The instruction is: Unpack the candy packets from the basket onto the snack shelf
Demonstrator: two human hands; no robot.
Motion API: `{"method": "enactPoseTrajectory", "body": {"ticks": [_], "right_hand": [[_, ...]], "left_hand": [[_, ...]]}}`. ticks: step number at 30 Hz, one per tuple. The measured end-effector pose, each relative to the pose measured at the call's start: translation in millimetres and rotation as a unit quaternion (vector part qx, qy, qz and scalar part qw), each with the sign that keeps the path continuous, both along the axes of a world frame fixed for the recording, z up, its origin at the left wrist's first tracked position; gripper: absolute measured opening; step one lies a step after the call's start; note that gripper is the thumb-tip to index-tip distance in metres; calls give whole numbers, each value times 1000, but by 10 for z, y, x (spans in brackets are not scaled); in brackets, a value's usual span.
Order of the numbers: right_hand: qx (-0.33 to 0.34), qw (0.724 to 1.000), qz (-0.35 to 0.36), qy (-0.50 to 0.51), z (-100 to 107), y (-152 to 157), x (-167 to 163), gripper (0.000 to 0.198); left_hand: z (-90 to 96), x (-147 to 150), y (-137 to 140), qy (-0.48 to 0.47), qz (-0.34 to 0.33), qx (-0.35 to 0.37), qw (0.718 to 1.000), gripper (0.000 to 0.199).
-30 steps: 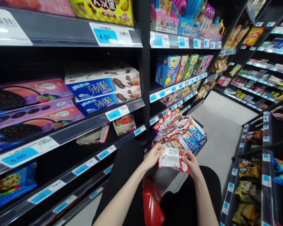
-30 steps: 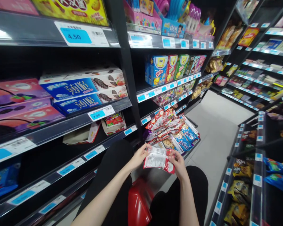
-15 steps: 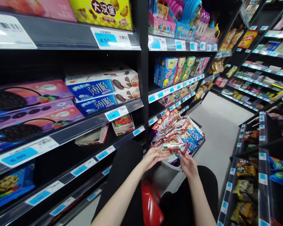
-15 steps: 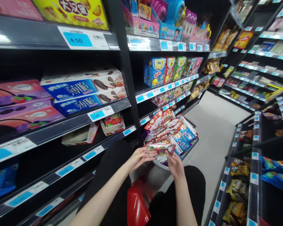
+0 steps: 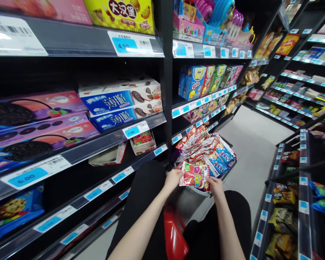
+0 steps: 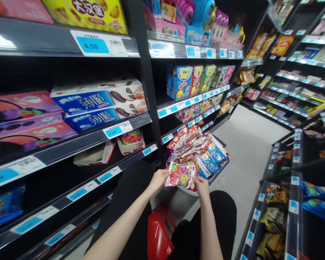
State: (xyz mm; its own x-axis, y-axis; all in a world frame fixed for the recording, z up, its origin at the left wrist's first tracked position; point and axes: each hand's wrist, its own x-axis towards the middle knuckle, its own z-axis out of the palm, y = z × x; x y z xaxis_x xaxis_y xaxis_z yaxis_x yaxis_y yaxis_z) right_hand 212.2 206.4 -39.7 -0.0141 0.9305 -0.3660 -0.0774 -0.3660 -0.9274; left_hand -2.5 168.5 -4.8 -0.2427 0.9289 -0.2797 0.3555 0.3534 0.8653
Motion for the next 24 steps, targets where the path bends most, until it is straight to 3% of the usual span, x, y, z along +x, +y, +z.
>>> {"method": "enactPoseTrajectory", "body": {"ticks": [15,24], "right_hand": [[39,999,0,-22,38,-47,82,32],[78,996,21,-45,116,-85,53,32]], "left_hand": [[-10,54,-5,-53,-37,13,998,39],[58,63,-18,-118,-20,-5,993,39]]}}
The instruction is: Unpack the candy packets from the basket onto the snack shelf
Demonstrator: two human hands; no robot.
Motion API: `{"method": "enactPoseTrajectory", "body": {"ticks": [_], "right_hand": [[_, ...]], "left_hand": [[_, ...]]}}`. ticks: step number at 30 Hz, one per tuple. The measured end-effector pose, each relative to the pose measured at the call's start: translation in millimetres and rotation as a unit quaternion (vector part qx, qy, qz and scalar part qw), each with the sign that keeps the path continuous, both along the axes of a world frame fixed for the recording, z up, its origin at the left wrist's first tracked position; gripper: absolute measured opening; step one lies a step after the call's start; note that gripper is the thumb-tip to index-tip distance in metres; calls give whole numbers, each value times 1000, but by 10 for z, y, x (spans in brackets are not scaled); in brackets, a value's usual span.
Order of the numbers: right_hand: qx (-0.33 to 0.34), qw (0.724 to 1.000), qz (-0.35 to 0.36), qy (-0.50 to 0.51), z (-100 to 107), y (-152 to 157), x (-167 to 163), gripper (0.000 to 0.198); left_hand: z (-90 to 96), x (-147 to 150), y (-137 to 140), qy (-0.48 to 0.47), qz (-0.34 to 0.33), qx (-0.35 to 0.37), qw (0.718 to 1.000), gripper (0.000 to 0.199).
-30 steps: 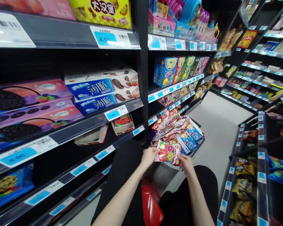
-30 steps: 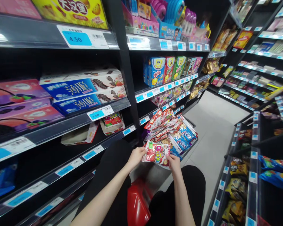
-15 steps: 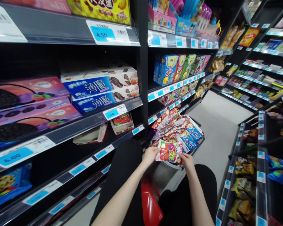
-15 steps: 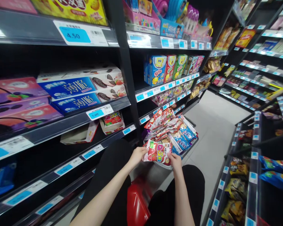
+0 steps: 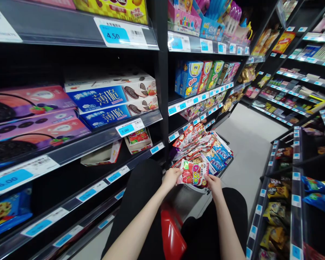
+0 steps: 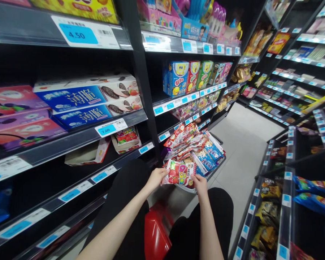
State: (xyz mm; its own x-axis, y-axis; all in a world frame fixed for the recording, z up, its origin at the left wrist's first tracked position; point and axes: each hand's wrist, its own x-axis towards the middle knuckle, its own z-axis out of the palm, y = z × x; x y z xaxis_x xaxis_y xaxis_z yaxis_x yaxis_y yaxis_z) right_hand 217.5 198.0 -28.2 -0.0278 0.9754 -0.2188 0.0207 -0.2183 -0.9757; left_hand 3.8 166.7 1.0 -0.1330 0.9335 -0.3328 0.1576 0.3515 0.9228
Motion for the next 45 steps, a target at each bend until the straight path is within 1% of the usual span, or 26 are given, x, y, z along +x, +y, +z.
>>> {"method": "enactPoseTrajectory", "body": {"ticks": [2,3,5,7,8,9,11,14,17,20,23,25,26,33,38,41,45], "right_hand": [[16,1000,6,-14,43,-12,6,33],[23,1000,9,-19,66,-17,11,32],[38,999,12,-24,110,-24,25,27],[44,999,16,20,143,-32,37,28],[41,997,20,57,153,-36,39,30],[35,995,22,93,156,-41,36,32],[26,990,15,135,148,-53,15,30],[30,994,-19,108,118,-70,-38,30],[35,993,-38,103,103,-84,-87,34],[43,989,-57,128,116,-91,-118,42],[46,987,-80,128,128,-83,-137,46],[44,988,-85,123,119,-71,-141,48],[43,988,-85,120,110,-63,-141,48],[24,990,-83,116,59,-46,-118,44],[12,991,-83,108,73,-51,-119,41],[14,990,-91,109,61,-48,-114,39],[25,991,-77,107,29,-40,-92,34]], "left_hand": [[49,3,-2,-34,-2,-20,999,34],[79,3,-3,-66,-2,-29,997,30],[136,-2,-8,-158,9,-36,987,23],[172,-10,-13,-256,42,-24,965,25],[176,-13,-15,-287,62,-15,956,27],[172,-15,-16,-295,79,-5,952,28],[145,-14,-16,-271,94,20,958,28],[107,-3,-16,-200,93,65,973,30],[122,5,-22,-179,86,92,976,30],[170,12,-30,-188,73,104,974,43],[195,24,-30,-188,76,109,973,59],[183,31,-23,-186,83,109,973,66],[168,33,-17,-185,86,107,973,65],[62,28,18,-188,104,80,973,42],[97,25,7,-151,94,86,980,34],[122,28,-5,-163,83,94,979,31],[137,31,-12,-187,72,86,976,22]]}}
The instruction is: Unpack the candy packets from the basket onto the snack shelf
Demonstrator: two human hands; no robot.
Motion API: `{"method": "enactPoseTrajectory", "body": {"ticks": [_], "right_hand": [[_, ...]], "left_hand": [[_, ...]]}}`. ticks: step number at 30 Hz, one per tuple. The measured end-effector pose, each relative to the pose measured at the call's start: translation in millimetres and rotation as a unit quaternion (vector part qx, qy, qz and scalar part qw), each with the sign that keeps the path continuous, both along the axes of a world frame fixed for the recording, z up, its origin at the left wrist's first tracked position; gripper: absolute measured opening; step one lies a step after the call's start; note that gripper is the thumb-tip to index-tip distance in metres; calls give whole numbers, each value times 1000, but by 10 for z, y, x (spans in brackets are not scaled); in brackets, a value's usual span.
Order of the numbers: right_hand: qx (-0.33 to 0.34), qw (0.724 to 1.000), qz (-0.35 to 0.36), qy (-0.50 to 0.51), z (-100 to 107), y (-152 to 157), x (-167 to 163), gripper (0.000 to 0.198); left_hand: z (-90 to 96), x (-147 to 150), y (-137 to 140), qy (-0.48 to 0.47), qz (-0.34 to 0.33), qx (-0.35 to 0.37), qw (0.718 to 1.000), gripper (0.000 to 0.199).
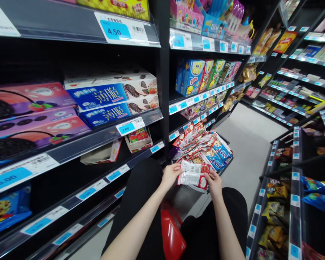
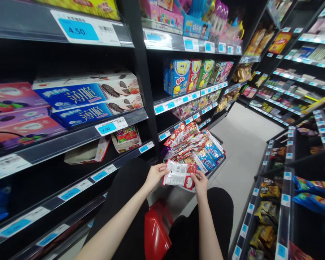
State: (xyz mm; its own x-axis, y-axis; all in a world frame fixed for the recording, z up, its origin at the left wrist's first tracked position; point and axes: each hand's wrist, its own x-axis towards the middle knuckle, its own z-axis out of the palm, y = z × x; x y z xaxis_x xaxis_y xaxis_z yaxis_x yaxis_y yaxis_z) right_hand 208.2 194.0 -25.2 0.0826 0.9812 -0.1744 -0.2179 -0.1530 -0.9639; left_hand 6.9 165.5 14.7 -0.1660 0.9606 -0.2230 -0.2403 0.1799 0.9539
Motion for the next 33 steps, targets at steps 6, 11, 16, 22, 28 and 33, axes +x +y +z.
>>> {"method": "enactPoseTrajectory", "body": {"ticks": [6,11,16,22,28,33], "right_hand": [[3,1000,-2,2,-16,3,3,33],[-8,1000,-5,3,15,-6,7,35],[-27,999,20,42,22,-16,28,32],[13,999,34,7,11,-13,40,26],[46,996,47,-62,29,-6,104,24],[78,986,98,-106,38,12,197,13]], "left_hand": [[-27,-8,13,21,11,2,1000,16],[-63,-23,30,58,11,0,998,17],[-140,-32,11,118,-23,-51,991,13],[-158,-83,-14,132,-36,-96,986,8],[-26,-12,-14,-94,-51,-175,979,7],[-47,-8,-15,-103,38,-135,985,26]]}}
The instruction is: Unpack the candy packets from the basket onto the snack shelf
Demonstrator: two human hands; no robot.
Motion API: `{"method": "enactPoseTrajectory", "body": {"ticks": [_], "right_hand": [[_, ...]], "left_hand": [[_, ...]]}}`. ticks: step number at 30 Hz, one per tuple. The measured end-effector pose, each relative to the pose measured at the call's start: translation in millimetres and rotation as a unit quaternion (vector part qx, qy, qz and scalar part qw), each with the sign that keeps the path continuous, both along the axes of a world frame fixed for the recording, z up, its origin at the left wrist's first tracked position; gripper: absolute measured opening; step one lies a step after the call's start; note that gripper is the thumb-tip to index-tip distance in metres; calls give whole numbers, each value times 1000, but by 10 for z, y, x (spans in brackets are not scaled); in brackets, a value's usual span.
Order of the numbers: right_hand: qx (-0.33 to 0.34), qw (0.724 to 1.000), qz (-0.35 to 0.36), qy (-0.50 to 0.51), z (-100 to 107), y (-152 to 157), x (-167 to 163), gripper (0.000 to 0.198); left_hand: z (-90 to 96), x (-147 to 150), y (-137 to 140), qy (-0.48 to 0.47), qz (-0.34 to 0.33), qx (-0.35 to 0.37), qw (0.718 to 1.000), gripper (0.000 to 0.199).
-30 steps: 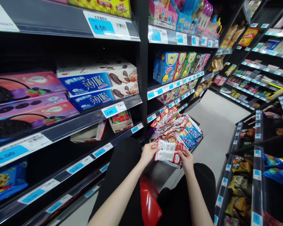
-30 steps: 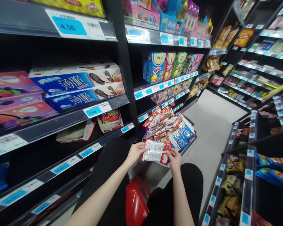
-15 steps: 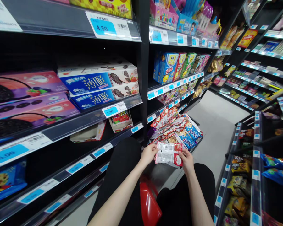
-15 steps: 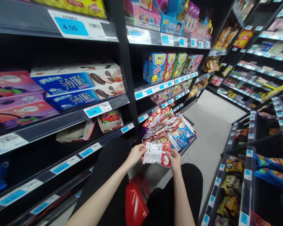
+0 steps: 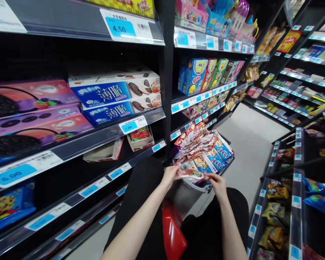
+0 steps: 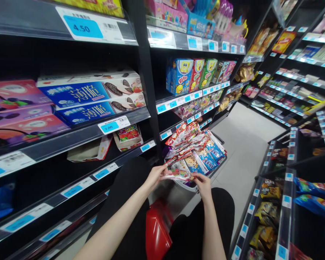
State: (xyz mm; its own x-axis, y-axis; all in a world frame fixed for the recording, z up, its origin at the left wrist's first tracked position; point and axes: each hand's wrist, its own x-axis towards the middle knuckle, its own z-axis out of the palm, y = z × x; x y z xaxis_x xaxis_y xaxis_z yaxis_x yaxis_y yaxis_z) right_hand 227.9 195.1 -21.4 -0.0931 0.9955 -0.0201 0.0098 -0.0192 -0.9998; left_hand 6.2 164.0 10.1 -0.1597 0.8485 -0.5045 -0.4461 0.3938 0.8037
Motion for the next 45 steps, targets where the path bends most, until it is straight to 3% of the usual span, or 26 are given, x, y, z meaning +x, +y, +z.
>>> {"method": "enactPoseTrajectory", "body": {"ticks": [4,7,10,14,19,25,30,34,39,42,45], "right_hand": [[12,1000,24,2,-19,-5,-24,10],[-26,995,-50,81,-53,-11,-127,14],[-112,974,-100,171,-38,-29,-236,43],[-227,947,-18,227,54,-122,-311,38],[-243,946,64,206,35,-199,-359,37],[-183,974,-2,131,-107,-169,-312,40],[-208,958,-42,191,-55,-724,-289,47],[-263,942,-23,205,-10,-1229,-245,44],[-244,952,61,174,119,-1374,-282,35],[-243,953,64,167,312,-1399,-357,34],[-246,954,66,158,668,-1444,-333,36]], "left_hand": [[-26,-8,13,118,56,79,988,36],[-2,-3,21,107,91,129,982,48],[16,5,18,49,40,113,992,52],[-5,24,0,51,-4,95,994,40],[-47,25,11,102,-7,119,988,26],[-121,-15,-9,274,-41,130,952,11],[-198,44,-405,166,-120,109,973,25],[-195,111,-847,67,-93,51,992,41],[57,92,-1139,22,-24,21,999,50],[356,35,-1214,65,-5,19,998,49],[746,19,-1294,115,-11,33,993,44]]}}
